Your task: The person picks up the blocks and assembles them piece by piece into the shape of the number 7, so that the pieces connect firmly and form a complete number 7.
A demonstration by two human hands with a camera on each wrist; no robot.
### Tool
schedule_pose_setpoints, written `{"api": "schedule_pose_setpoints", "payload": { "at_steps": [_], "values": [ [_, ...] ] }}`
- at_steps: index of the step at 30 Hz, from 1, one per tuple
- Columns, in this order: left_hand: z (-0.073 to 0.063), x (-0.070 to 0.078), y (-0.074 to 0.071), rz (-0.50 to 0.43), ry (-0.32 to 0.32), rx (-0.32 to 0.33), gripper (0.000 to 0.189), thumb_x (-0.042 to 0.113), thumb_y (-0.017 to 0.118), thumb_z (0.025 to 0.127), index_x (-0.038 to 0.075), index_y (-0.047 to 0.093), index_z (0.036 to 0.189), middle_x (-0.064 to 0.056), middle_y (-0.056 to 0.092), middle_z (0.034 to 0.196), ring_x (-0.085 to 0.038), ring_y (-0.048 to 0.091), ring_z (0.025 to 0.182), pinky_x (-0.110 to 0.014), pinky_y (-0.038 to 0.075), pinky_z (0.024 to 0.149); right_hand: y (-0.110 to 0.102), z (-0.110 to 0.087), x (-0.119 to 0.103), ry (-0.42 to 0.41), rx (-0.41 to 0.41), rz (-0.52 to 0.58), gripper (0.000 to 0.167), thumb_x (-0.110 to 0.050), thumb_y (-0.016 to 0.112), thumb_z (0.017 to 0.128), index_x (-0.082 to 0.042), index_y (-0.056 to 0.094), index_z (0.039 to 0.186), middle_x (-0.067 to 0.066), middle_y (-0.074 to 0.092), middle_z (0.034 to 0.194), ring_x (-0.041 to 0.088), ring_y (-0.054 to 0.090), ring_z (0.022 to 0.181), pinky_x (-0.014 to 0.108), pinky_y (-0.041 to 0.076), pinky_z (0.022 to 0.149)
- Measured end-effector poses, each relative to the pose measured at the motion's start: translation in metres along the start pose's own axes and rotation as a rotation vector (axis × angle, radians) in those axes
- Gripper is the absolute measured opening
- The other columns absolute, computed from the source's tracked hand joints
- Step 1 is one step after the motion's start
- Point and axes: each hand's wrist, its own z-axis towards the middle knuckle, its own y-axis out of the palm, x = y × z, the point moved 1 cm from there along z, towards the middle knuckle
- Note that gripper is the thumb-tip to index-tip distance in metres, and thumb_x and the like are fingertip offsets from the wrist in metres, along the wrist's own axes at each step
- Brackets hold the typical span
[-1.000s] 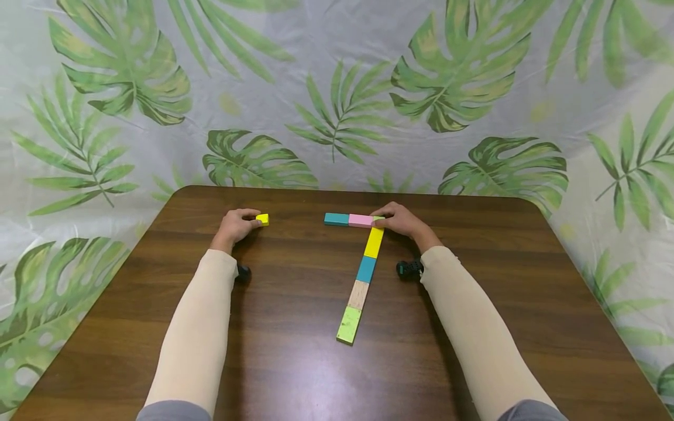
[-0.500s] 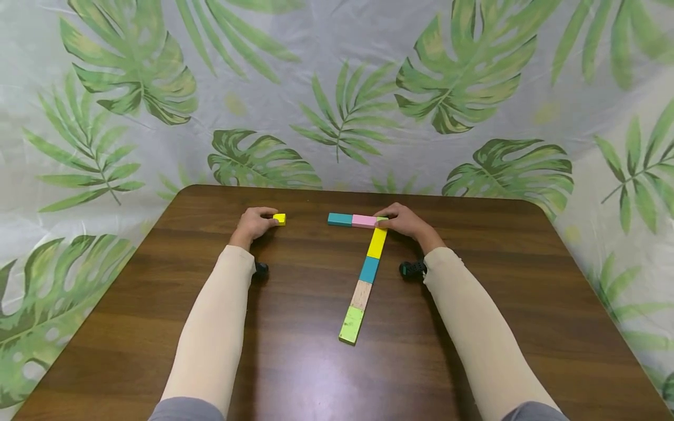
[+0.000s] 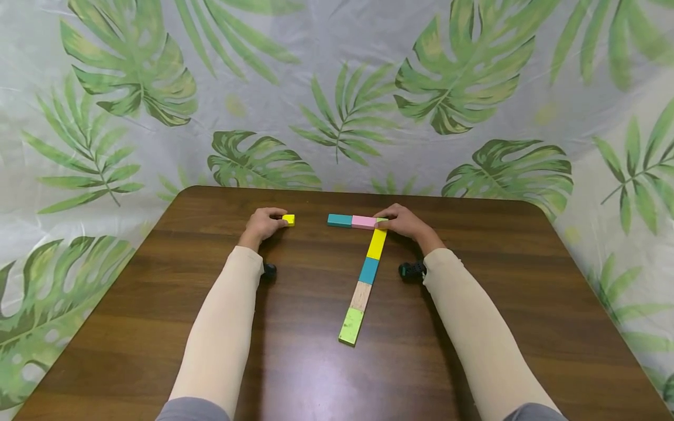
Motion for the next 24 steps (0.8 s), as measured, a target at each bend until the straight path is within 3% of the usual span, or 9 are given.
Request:
{"api": "schedule_pose_setpoints", "payload": {
  "at_steps": [7,14,24],
  "values": [
    [0.003,0.010,0.011,-0.006,0.009,0.006,0.042,0.027,0.061,0.099,0.020,0.058,0.140,-0.009,0.058,0.142,-0.036,0.046,0.132,-0.056,0.028,0.113,-0.001,0.000,0.000,0.009,-0.004,0.007,0.043,-0.028,0.060,0.098,-0.009,0.061,0.137,0.018,0.039,0.148,0.037,0.040,0.129,0.053,0.037,0.108],
    [0.004,0.022,0.029,0.012,0.031,-0.004,0.041,0.028,0.061,0.099,0.021,0.059,0.140,-0.008,0.059,0.141,-0.035,0.048,0.133,-0.055,0.025,0.114,0.002,-0.002,0.002,0.012,-0.008,0.002,0.045,-0.028,0.062,0.097,-0.008,0.060,0.137,0.018,0.041,0.146,0.036,0.041,0.127,0.050,0.038,0.105],
    [0.008,0.036,0.043,0.042,0.074,0.012,0.041,0.029,0.061,0.099,0.022,0.059,0.139,-0.007,0.060,0.141,-0.033,0.050,0.133,-0.056,0.026,0.111,0.000,-0.002,0.000,0.010,0.001,0.010,0.043,-0.027,0.061,0.097,-0.009,0.061,0.136,0.018,0.041,0.146,0.035,0.041,0.125,0.050,0.039,0.104]
  ]
}}
